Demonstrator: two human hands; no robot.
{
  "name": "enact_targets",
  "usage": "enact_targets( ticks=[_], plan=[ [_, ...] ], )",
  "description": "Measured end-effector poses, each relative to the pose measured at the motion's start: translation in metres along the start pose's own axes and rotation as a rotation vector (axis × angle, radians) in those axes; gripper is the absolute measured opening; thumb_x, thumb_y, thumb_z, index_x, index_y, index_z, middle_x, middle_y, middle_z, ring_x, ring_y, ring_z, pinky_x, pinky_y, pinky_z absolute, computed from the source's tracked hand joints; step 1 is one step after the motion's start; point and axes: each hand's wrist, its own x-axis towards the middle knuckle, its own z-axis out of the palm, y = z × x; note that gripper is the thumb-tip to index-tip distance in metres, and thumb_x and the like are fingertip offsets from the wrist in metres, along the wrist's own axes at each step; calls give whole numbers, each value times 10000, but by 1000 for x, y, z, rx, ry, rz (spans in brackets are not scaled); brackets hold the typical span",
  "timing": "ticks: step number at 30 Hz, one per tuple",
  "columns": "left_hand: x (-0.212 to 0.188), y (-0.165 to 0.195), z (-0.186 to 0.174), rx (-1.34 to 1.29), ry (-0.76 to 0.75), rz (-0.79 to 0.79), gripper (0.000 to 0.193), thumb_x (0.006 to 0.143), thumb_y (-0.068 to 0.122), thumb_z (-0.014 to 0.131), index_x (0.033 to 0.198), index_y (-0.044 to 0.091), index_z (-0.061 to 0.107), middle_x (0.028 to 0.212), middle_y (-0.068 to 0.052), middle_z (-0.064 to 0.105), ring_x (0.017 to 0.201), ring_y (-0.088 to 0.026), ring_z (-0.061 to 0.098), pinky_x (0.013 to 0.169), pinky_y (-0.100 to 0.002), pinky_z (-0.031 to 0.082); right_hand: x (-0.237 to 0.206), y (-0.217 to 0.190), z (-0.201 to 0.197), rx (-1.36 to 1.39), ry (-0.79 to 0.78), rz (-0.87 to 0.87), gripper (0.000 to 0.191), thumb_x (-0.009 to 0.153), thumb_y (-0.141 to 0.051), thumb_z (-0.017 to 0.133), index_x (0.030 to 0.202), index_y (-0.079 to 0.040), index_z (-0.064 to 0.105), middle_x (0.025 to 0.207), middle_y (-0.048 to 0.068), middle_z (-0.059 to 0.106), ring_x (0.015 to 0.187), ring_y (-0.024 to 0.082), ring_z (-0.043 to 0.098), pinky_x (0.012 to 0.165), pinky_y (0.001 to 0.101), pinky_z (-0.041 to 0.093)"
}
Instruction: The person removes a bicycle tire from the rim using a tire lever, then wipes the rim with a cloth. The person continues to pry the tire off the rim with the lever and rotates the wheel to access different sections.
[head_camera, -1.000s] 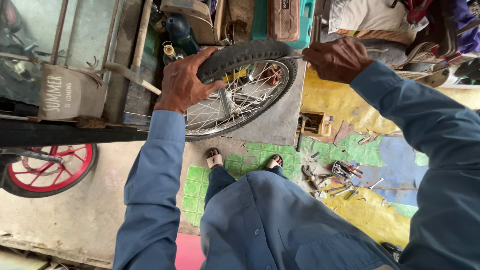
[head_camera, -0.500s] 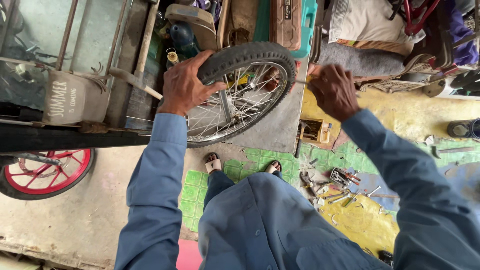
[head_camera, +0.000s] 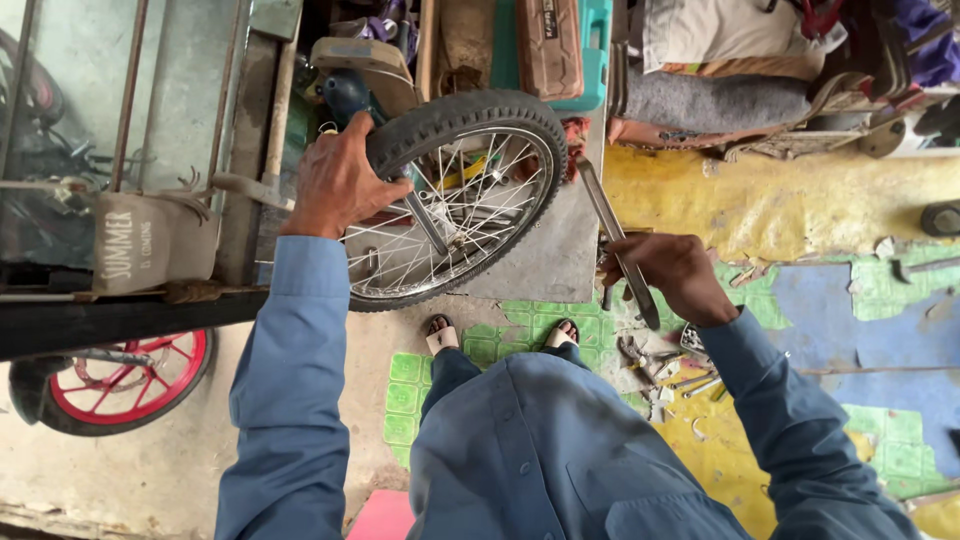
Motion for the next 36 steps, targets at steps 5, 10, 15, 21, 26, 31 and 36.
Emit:
enact_targets(
  ticks=[5,10,15,21,26,31,36],
  plan=[
    [-2,15,-1,-13,-17,-28,665,640,356,923,1146,85,585,963,-146,711,906,-383,688,874,-514,528,14,0,-9,-242,-80,-88,495,1000,-95,674,1459,-36,499,1152,196,756,975,230,742,807,357,632],
    [-17,26,-4,-10,15,1,627,678,348,902,1148,84,581,924,-137,717,874,-366,715,843,-507,535,33,-7,-12,-635,1,-164,333,931,-147,744,1195,37,659,1051,108,735,893,164,739,733,309,629],
    [-32,31,-2,-49,55,32,620,703,353,896,1161,83,577,942,-126,728,880,-369,727,867,-517,544,56,-33,-8,-981,49,-614,270,977,-124,700,1216,1,722,819,117,706,614,167,629,548,317,525],
    [-42,33,0,-69,91,71,660,710,337,888,1240,86,585,972,-125,754,863,-355,738,864,-522,553,73,-64,-10,-1130,-27,-595,262,1034,-132,625,1229,12,727,726,155,684,488,198,550,452,384,441],
    [-46,30,2,-82,77,65,680,722,333,894,1266,61,588,958,-142,753,857,-349,739,847,-508,570,79,-66,-24,-1159,-62,-602,266,1047,-131,612,1233,21,726,696,157,680,476,203,572,433,387,444],
    [-47,31,3,-67,67,94,698,712,332,904,1270,34,608,933,-160,747,820,-346,737,820,-499,575,103,-76,-46,-1209,-187,-689,221,1060,-164,625,1154,-5,745,797,164,738,545,208,663,474,360,526],
    [-54,37,1,-71,46,110,651,710,318,897,1230,38,622,923,-155,749,791,-341,733,769,-476,582,113,-125,-47,-1284,-349,-560,284,1033,-197,607,1240,-55,739,898,149,779,653,203,734,589,361,602]
  ],
)
